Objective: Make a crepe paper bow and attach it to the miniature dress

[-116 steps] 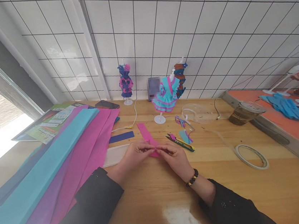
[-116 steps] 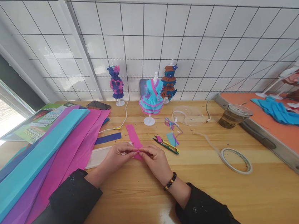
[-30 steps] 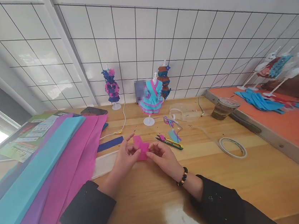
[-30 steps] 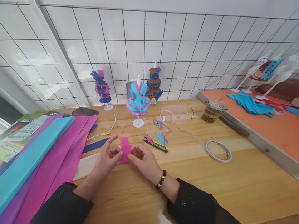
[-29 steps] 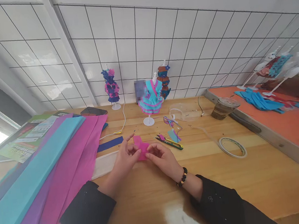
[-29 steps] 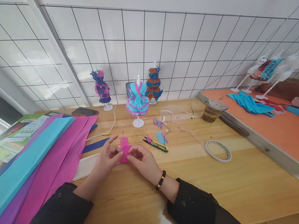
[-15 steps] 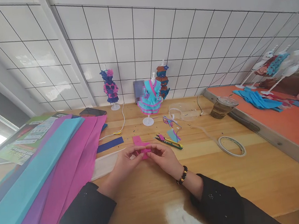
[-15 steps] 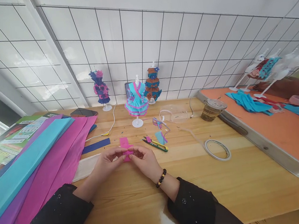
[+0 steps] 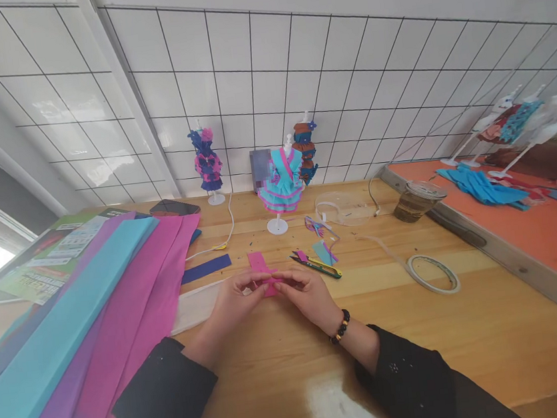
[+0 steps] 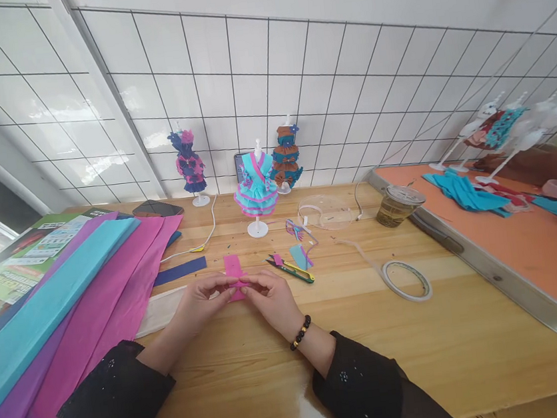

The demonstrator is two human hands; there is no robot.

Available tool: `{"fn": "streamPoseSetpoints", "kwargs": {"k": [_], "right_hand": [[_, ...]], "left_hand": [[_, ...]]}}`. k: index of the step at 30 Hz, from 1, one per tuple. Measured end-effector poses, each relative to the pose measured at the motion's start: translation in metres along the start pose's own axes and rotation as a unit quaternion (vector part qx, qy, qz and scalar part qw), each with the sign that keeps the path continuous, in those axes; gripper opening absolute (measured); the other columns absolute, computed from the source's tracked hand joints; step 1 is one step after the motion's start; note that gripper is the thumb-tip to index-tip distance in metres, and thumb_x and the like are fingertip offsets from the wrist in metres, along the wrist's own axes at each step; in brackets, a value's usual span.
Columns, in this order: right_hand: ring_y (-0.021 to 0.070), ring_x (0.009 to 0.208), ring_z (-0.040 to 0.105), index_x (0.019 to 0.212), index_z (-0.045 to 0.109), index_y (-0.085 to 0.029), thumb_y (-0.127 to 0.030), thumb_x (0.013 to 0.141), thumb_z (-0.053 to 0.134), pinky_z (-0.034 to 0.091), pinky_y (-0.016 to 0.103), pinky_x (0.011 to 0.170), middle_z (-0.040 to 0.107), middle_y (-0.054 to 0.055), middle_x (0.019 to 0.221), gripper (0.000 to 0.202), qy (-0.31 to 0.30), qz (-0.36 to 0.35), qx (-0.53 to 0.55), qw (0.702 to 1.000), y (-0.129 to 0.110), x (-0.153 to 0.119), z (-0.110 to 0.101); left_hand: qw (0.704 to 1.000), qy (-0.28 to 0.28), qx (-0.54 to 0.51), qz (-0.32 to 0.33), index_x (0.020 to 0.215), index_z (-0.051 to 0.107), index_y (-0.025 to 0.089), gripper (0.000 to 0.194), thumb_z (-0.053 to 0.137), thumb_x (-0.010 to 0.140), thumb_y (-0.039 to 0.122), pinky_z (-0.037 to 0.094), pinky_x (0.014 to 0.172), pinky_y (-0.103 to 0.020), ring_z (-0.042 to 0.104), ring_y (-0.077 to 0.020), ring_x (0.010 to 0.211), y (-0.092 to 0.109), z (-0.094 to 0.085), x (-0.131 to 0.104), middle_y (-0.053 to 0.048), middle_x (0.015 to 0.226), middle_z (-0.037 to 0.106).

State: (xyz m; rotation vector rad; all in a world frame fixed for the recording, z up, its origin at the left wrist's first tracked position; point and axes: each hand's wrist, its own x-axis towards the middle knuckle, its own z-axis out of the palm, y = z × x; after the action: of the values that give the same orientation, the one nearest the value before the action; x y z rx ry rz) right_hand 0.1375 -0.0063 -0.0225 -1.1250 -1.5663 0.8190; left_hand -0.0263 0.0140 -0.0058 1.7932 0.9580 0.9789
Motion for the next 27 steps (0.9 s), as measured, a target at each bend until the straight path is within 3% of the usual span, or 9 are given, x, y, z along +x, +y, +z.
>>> {"fn": "streamPoseSetpoints", "kwargs": {"k": [10,27], "right_hand": [[0.0156,0.069,0.055,0.090,0.069,-0.026,-0.027,0.078,0.056,0.044,0.028,0.062,0.060,0.002,0.072,0.018,-0.016,-0.033,-0.039,0.999,0.0004,0.0008,-0.0026],[0.0152,0.072,0.055,0.091,0.068,-0.024,-0.024,0.081,0.052,0.043,0.027,0.066,0.061,0.003,0.076,0.019,-0.056,-0.048,-0.060,0.995,0.0000,0.0006,-0.0051]], "left_hand": [[0.998,0.009,0.057,0.009,0.085,0.068,0.023,0.016,0.055,0.076,0.027,0.042,0.059,-0.023,0.055,-0.0133,0.066,0.0027,-0.0013,0.0000,-0.002,0.077,0.067],[0.994,0.015,0.108,-0.010,0.078,0.067,0.020,0.014,0.055,0.075,0.024,0.040,0.059,-0.023,0.051,-0.0125,0.062,0.0024,-0.0024,-0.0009,-0.002,0.071,0.063]]}}
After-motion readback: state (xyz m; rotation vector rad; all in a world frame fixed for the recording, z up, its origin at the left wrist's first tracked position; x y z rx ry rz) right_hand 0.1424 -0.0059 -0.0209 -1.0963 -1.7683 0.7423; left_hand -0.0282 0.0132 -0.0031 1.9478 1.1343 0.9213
